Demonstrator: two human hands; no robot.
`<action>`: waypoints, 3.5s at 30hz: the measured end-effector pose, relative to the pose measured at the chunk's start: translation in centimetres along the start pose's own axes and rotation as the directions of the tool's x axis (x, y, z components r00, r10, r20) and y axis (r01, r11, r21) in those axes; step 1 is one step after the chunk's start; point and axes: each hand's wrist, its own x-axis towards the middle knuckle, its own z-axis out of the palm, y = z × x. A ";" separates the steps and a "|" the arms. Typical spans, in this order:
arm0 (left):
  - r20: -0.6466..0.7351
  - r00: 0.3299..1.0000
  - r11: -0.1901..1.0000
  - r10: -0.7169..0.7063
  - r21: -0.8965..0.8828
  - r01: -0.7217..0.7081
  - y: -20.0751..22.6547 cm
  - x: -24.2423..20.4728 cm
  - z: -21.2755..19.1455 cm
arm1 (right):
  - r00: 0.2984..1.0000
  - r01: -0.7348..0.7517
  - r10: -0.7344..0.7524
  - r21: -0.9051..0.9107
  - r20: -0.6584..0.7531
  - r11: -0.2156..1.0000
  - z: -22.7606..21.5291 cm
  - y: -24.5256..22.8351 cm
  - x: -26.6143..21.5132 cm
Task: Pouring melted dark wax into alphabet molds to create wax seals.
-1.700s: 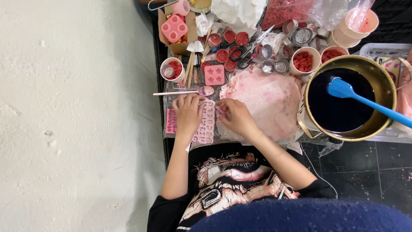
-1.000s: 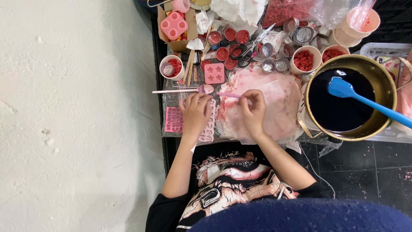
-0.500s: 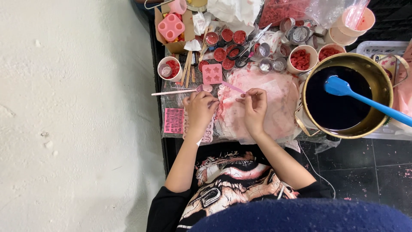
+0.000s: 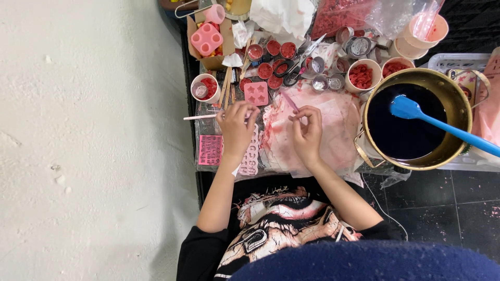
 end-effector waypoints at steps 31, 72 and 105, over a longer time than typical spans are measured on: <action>0.196 0.840 0.839 0.505 -0.342 -0.424 13.2 5.7 2.2 | 0.794 0.514 -0.056 -0.620 0.605 0.592 -0.8 3.0 -1.2; 0.308 0.944 0.970 -0.115 -0.172 0.174 -4.2 0.6 -6.6 | 0.866 0.415 -0.019 -0.696 0.500 0.586 7.0 -2.0 2.7; 0.052 0.996 0.969 -0.073 0.238 0.059 -7.0 -0.7 -4.7 | 0.848 0.467 -0.122 -0.620 0.515 0.631 5.9 -1.0 2.7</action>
